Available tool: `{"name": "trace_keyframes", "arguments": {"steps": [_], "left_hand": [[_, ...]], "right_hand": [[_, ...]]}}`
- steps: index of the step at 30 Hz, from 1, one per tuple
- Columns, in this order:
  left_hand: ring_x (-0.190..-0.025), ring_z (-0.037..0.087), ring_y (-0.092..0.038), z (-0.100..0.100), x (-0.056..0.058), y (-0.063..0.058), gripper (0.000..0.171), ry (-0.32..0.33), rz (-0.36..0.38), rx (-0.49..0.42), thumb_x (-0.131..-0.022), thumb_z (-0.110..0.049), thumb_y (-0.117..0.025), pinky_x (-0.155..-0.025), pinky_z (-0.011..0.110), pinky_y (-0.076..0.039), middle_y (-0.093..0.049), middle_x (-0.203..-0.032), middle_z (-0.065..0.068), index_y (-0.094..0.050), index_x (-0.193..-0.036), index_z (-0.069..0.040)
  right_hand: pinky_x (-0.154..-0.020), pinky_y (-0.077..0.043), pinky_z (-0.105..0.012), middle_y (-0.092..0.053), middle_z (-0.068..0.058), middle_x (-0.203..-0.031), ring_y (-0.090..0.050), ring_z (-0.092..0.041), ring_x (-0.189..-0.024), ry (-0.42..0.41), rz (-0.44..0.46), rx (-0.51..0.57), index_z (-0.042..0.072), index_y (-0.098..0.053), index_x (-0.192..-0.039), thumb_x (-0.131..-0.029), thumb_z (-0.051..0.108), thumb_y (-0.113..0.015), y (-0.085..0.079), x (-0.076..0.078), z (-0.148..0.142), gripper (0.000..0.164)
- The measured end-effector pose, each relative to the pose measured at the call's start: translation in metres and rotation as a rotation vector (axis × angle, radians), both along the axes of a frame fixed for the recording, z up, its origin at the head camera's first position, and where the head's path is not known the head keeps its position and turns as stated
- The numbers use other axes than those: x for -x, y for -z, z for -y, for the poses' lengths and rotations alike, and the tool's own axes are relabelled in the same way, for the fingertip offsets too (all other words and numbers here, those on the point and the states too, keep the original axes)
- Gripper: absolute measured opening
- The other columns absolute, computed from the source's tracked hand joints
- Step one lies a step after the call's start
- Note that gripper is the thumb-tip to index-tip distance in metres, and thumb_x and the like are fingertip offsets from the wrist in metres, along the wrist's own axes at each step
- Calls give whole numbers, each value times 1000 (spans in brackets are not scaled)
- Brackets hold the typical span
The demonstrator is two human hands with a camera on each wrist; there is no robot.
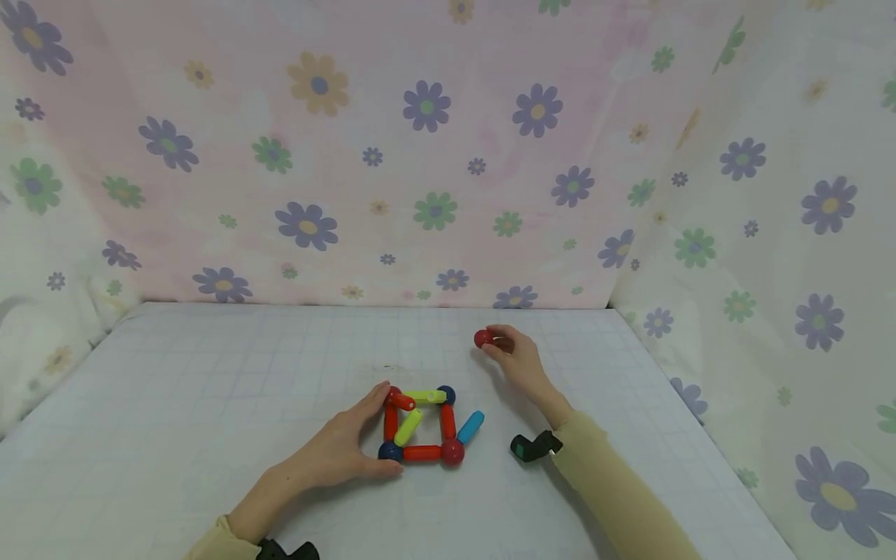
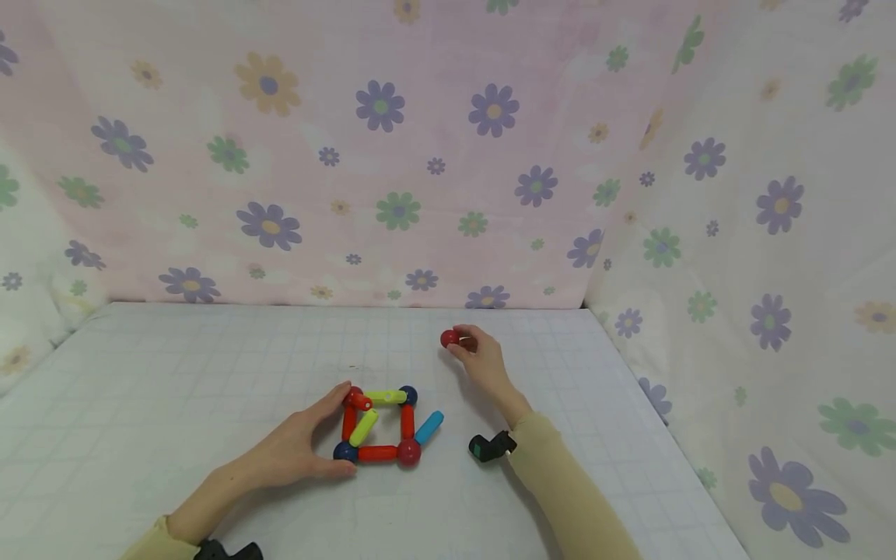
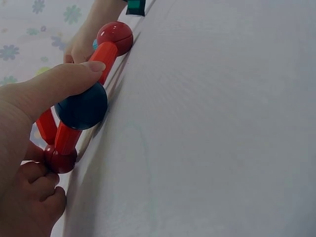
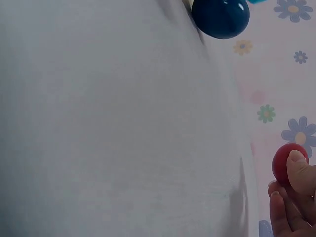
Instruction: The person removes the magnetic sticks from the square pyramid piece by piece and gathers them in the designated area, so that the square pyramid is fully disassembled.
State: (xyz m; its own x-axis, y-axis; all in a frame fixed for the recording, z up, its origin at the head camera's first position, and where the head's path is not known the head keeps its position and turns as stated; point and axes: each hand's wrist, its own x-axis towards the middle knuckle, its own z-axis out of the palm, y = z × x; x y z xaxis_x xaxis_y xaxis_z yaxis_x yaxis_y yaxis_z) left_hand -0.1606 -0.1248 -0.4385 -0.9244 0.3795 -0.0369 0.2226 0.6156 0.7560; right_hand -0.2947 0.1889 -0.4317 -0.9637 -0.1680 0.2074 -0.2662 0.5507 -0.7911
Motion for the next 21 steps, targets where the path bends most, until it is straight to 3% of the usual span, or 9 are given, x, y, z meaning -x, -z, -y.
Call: {"name": "trace_keyframes", "arguments": {"steps": [11,21], "left_hand": [[-152,29,-25,2,0,1,113,41,-15,-12,-74,-53,-84,-117,60,-28,-21,-167,4,-24,-160,-11],[-152,29,-26,2,0,2,113,27,-8,-3,-73,-52,-85,-117,60,-29,-22,-167,2,-24,-160,-13]], "right_hand": [[-107,-48,-44,-63,-14,-131,-59,-29,-118,54,37,-35,7,-57,-137,-97,13,-66,8,22,-3,41],[-107,-47,-46,-63,-17,-131,-59,-32,-120,92,16,-54,4,-57,-138,-98,13,-65,20,33,-9,42]]}}
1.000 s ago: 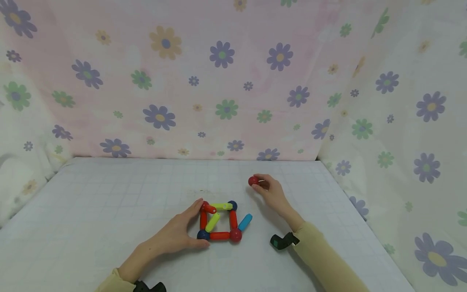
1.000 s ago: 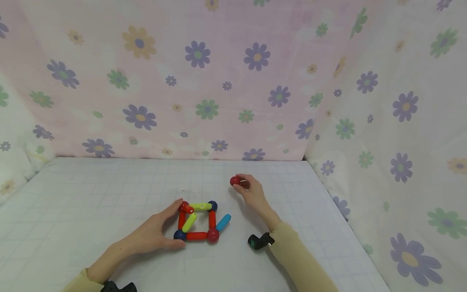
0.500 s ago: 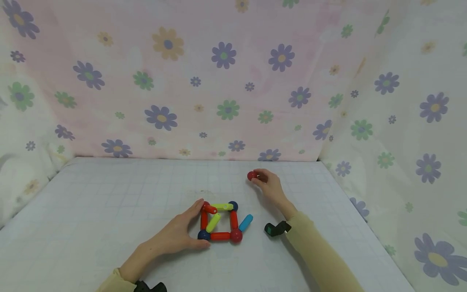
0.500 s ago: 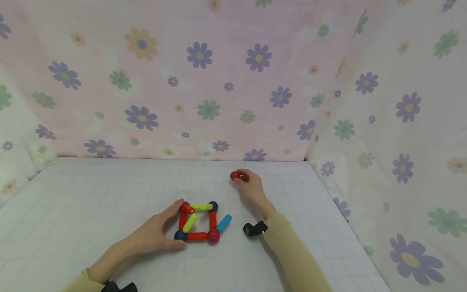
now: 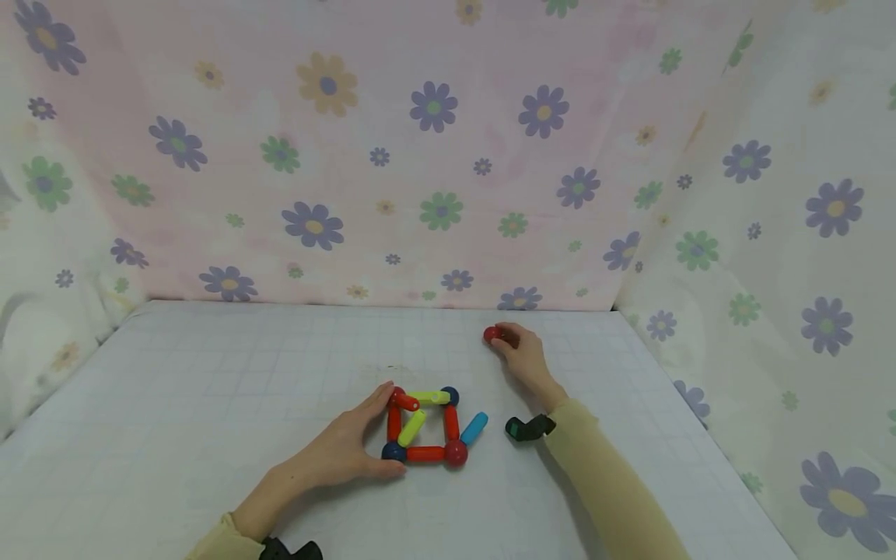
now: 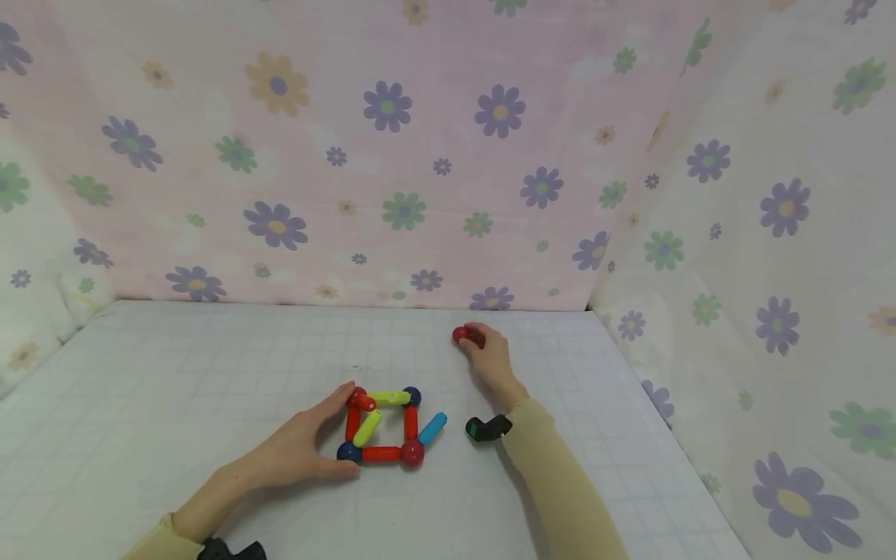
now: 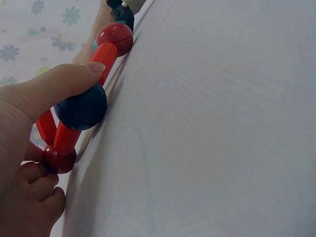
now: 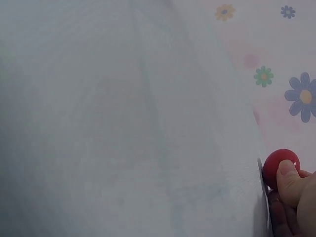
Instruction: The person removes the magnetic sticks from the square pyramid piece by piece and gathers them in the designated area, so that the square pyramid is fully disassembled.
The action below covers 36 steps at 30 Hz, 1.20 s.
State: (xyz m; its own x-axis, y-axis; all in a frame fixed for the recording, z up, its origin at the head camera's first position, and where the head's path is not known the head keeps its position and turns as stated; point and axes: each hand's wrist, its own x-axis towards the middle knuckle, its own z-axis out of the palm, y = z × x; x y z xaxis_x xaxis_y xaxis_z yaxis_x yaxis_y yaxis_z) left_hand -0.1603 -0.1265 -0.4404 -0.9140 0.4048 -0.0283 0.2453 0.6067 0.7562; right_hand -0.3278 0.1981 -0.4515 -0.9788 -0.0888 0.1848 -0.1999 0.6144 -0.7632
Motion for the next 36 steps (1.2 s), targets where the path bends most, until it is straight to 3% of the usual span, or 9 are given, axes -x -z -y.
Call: {"name": "trace_keyframes", "arguments": {"steps": [7,15,36], "left_hand": [[-151,29,-27,-1,-1,-2,113,-7,10,1,-73,-50,-86,-116,60,-30,-22,-166,2,-24,-160,-13],[-152,29,-26,-1,-1,-2,112,-8,2,12,-73,-51,-85,-117,60,-30,-23,-166,1,-25,-159,-12],[-151,30,-27,-2,0,-2,114,-26,18,18,-71,-53,-86,-116,60,-30,-22,-167,1,-24,-160,-16]], "right_hand": [[-110,-45,-47,-62,-16,-134,-57,-31,-124,2,-6,11,7,-58,-138,-97,13,-65,3,-1,-2,42],[-108,-46,-45,-62,-11,-132,-57,-27,-122,34,40,55,12,-59,-137,-94,34,-70,3,-2,0,50],[-108,-47,-44,-64,-12,-131,-58,-28,-122,39,29,105,11,-60,-137,-95,30,-70,5,-3,0,47]]}}
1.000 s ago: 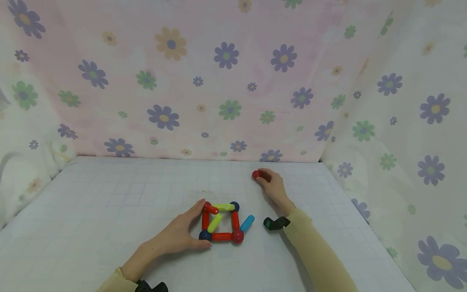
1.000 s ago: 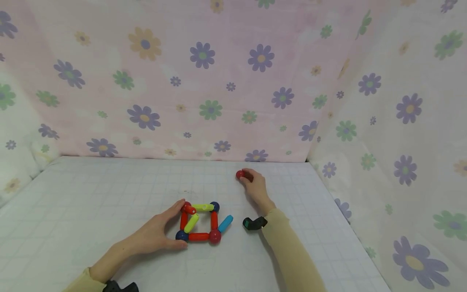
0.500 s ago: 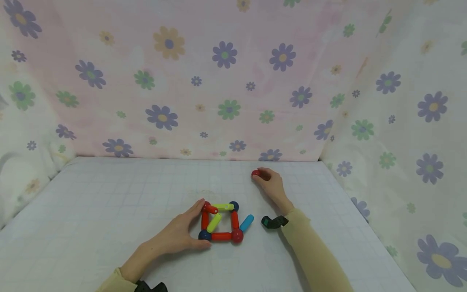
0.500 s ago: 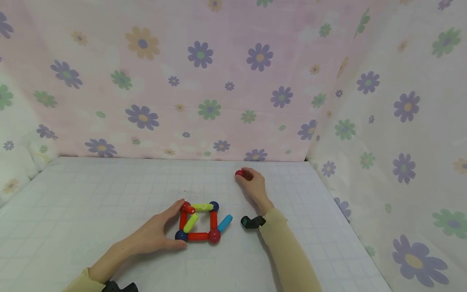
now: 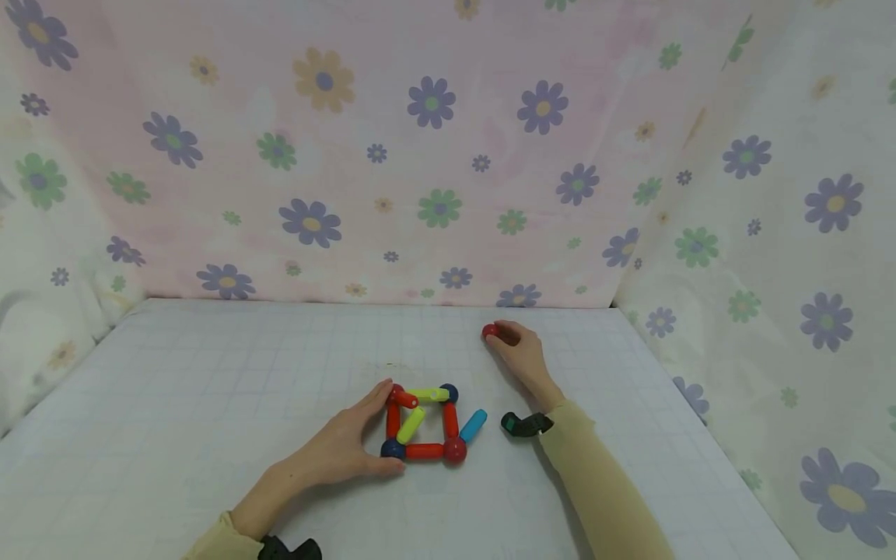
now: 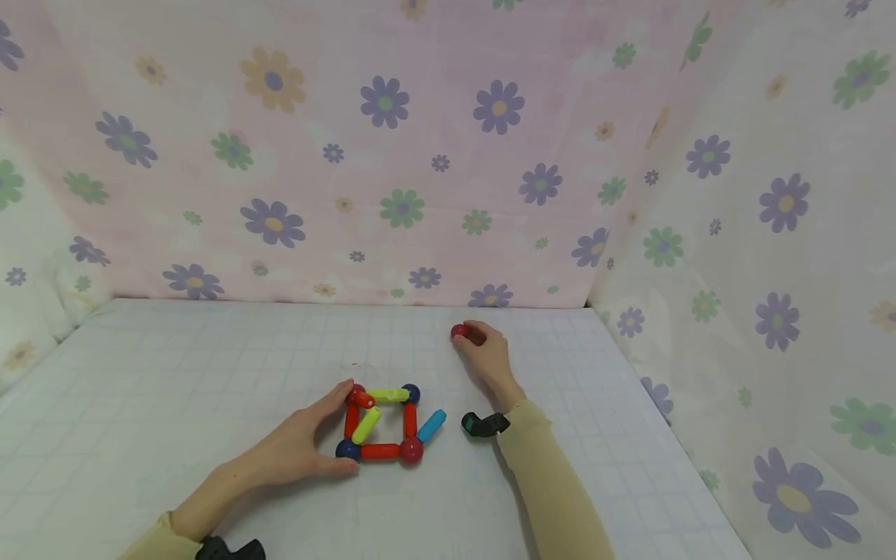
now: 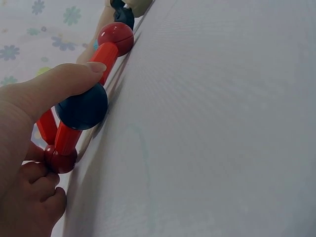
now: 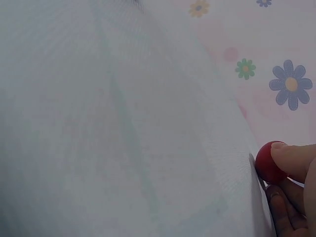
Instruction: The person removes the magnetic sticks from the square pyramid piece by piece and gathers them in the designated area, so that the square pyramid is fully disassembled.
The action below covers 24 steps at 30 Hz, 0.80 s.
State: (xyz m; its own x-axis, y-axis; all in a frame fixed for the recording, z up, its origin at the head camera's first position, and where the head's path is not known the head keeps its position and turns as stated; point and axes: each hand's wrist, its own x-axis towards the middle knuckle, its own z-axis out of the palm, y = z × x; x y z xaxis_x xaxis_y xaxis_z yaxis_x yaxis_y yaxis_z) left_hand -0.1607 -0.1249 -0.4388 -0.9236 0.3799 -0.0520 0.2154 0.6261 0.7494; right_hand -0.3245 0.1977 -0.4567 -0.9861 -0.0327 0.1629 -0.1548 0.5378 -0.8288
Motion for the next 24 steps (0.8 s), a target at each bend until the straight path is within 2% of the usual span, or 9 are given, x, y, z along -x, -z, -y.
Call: {"name": "trace_keyframes", "arguments": {"steps": [17,24], "left_hand": [[-152,29,-25,2,1,-4,114,-6,3,9,-72,-52,-86,-116,60,-30,-20,-167,0,-23,-160,-17],[-152,29,-26,1,-1,0,113,19,-11,5,-74,-54,-84,-116,61,-29,-21,-167,1,-22,-160,-15]], "right_hand": [[-110,-45,-44,-62,-10,-133,-56,-27,-125,13,3,6,12,-58,-138,-96,33,-67,0,2,2,48],[-106,-46,-45,-63,-12,-133,-57,-27,-123,36,-31,148,6,-59,-136,-96,29,-68,-11,-5,-8,47]]}}
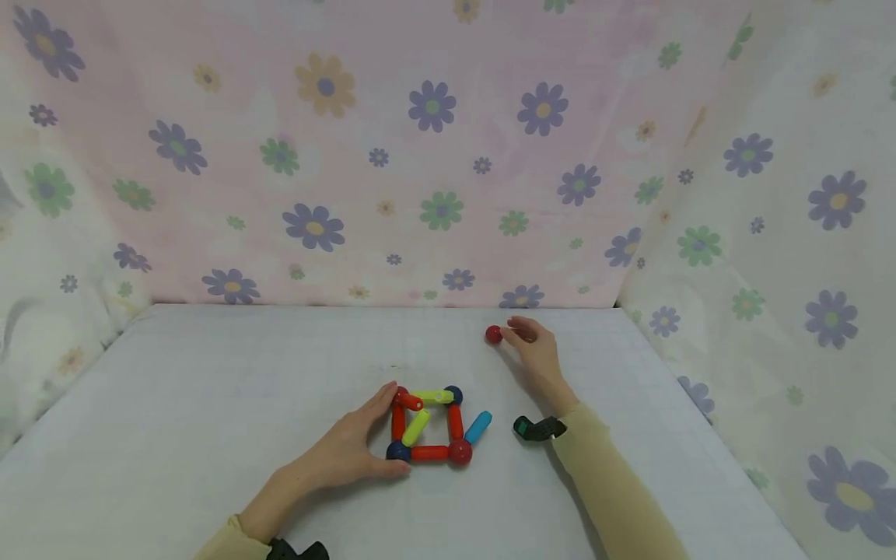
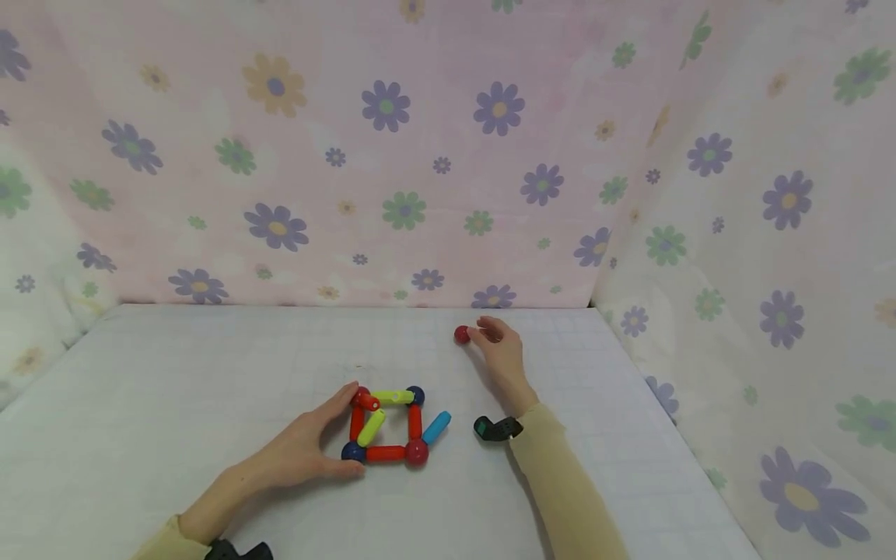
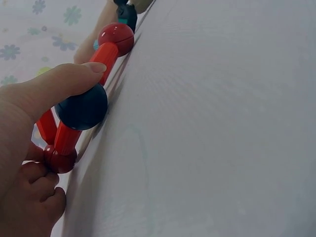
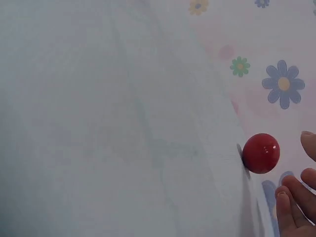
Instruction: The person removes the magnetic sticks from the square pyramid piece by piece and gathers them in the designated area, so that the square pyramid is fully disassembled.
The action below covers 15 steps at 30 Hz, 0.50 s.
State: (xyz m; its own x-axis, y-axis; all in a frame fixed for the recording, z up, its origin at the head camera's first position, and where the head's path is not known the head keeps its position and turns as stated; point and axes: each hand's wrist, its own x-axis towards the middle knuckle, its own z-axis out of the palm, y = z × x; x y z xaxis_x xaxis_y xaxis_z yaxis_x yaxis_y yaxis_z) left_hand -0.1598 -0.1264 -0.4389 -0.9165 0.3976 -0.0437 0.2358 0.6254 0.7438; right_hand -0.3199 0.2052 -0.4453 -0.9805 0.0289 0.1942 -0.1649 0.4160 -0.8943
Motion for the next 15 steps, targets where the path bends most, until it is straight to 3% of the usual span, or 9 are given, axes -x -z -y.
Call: {"name": "trace_keyframes", "arguments": {"steps": [3,9,15], "left_hand": [[-151,29,-26,0,-1,1,114,-8,-5,-3,-73,-54,-84,-117,61,-30,-21,-167,1,-22,-160,-14],[-152,29,-25,-2,0,-1,114,-23,26,-3,-72,-53,-85,-115,60,-32,-21,-167,0,-22,-160,-17],[-152,29,-25,-3,1,-2,114,-25,34,-1,-72,-52,-86,-115,59,-33,-21,-167,-1,-23,-160,-18]], "right_hand": [[-103,-49,-38,-64,-13,-132,-59,-26,-122,-12,-24,11,6,-60,-134,-95,30,-69,-9,-9,-5,47],[-95,-49,-13,-65,-11,-131,-60,-24,-121,-96,-5,-18,7,-62,-132,-94,34,-71,-20,-40,-5,48],[-94,-48,-10,-65,-12,-130,-61,-27,-120,-183,5,-33,6,-62,-132,-95,30,-70,-28,-74,1,45]]}}
